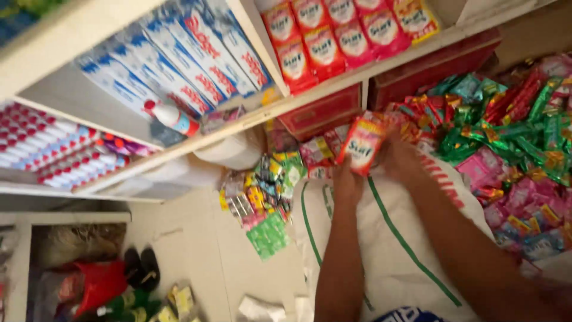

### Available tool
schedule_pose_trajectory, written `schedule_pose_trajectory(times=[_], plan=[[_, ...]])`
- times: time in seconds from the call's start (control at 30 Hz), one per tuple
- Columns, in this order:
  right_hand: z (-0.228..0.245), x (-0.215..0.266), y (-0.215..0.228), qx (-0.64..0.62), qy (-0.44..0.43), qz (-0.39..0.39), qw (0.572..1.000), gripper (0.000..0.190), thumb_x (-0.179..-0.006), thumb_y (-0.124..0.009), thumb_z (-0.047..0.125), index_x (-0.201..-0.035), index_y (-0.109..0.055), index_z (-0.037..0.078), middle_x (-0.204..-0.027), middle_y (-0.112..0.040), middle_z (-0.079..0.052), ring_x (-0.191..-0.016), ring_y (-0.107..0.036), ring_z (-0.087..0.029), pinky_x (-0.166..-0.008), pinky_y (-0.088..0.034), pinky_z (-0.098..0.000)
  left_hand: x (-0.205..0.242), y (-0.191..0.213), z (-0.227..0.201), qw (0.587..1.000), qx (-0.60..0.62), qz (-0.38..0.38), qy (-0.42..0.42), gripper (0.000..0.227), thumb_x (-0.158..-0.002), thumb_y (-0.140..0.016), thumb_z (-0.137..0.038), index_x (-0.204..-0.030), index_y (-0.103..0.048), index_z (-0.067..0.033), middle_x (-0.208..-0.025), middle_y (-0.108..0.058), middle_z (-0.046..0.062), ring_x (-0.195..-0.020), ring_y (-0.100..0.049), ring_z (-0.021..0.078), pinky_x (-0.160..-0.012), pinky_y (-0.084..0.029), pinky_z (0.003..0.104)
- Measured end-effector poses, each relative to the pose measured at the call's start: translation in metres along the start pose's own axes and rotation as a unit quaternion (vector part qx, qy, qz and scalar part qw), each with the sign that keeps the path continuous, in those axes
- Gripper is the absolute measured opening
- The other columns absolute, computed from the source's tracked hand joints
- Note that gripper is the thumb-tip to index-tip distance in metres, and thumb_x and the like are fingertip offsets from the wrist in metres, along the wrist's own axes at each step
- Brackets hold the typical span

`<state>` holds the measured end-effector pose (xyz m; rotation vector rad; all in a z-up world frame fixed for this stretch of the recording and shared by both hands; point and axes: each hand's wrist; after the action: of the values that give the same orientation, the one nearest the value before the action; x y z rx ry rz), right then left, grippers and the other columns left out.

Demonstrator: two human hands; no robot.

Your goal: The person repeatedly picks up small yellow and red packets of 'Surf' detergent from a large white sack on the floor and places them onto a wooden shelf. The person arranges the packets in neat rows alongside other similar packets already on the shelf.

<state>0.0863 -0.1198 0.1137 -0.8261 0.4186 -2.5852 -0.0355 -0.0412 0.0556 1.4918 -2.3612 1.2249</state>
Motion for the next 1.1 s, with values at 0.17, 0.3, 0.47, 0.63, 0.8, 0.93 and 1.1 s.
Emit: schedule_pose_trajectory(times=[0.17, 0.3, 0.47, 0.63, 0.8, 0.93, 1.1], plan=[[-0.009, 0.004, -0.008, -0.017, 0.089, -0.015, 0.996, 0.017, -0.098, -0.072, 0.022, -0.099, -0.067, 0.005, -0.077, -0.066, -0.010, -0.065, -0.070, -0.019, -0.063, -0.058, -0.0314, 0.025, -0.025, -0.029, 0.997, -0.034, 0.011, 0.064, 0.023, -0.094, -0.077, -0.019, -0.111, -0.065, -0.0101, -0.068, -0.055, 0.002, -0.050, -0.061, 0.0162, -0.051, -0.059, 0.032], [0.000, 0.028, -0.019, 0.050, 0.057, -0.022, 0.997, 0.030, -0.098, -0.074, 0.027, -0.114, -0.064, 0.003, -0.082, -0.068, -0.010, -0.069, -0.073, -0.022, -0.063, -0.060, -0.0369, 0.026, -0.014, -0.025, 0.986, -0.158, 0.045, -0.002, 0.022, -0.098, -0.077, -0.029, -0.103, -0.072, -0.0077, -0.071, -0.053, 0.001, -0.051, -0.065, 0.0167, -0.047, -0.061, 0.036], [0.018, 0.035, -0.030, 0.293, -0.005, -0.071, 0.953, 0.067, -0.097, -0.070, 0.064, -0.132, -0.063, 0.008, -0.094, -0.066, -0.016, -0.091, -0.070, -0.028, -0.096, -0.049, -0.0474, 0.040, -0.019, -0.035, 0.941, -0.312, 0.057, -0.117, 0.044, -0.103, -0.067, -0.041, -0.115, -0.072, 0.0009, -0.114, -0.066, 0.022, -0.113, -0.064, 0.0367, -0.108, -0.047, 0.055], [0.016, 0.034, -0.027, 0.003, 0.074, -0.006, 0.997, 0.030, -0.109, -0.063, 0.033, -0.100, -0.062, 0.005, -0.076, -0.065, -0.007, -0.068, -0.072, -0.017, -0.071, -0.062, -0.0328, 0.049, -0.029, -0.051, 0.933, -0.332, 0.049, -0.130, 0.033, -0.105, -0.065, -0.042, -0.084, -0.072, -0.0177, -0.078, -0.063, -0.003, -0.082, -0.056, 0.0094, -0.084, -0.051, 0.032], [0.011, 0.032, -0.019, -0.030, 0.099, 0.026, 0.994, 0.032, -0.109, -0.064, 0.034, -0.105, -0.064, 0.003, -0.080, -0.068, -0.008, -0.069, -0.074, -0.020, -0.073, -0.065, -0.0370, 0.070, -0.046, -0.064, 0.940, -0.305, 0.037, -0.151, 0.035, -0.103, -0.069, -0.036, -0.073, -0.065, -0.0195, -0.066, -0.059, -0.007, -0.072, -0.053, 0.0063, -0.074, -0.051, 0.026], [0.017, 0.035, -0.019, -0.023, 0.104, 0.015, 0.994, 0.028, -0.110, -0.063, 0.031, -0.099, -0.063, 0.005, -0.079, -0.068, -0.008, -0.066, -0.072, -0.017, -0.065, -0.062, -0.0329, 0.041, -0.035, -0.044, 0.987, -0.155, -0.037, 0.016, 0.053, -0.099, -0.061, -0.063, -0.080, -0.070, -0.0147, -0.078, -0.071, 0.004, -0.077, -0.071, 0.0205, -0.075, -0.060, 0.038], [0.018, 0.036, -0.021, -0.041, 0.065, 0.022, 0.997, 0.016, -0.105, -0.062, 0.018, -0.110, -0.067, 0.003, -0.089, -0.070, -0.012, -0.071, -0.075, -0.024, -0.067, -0.064, -0.0402, 0.026, -0.024, -0.038, 0.949, 0.279, 0.026, 0.144, 0.043, -0.109, -0.057, -0.046, -0.085, -0.072, -0.0126, -0.090, -0.076, 0.010, -0.091, -0.076, 0.0302, -0.090, -0.061, 0.046]])
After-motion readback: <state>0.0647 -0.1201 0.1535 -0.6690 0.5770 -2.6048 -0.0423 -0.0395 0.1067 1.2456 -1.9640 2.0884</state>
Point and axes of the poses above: each hand's wrist, its own x-axis away from the middle knuckle, its own y-axis out of the back of the hand, z = x × y
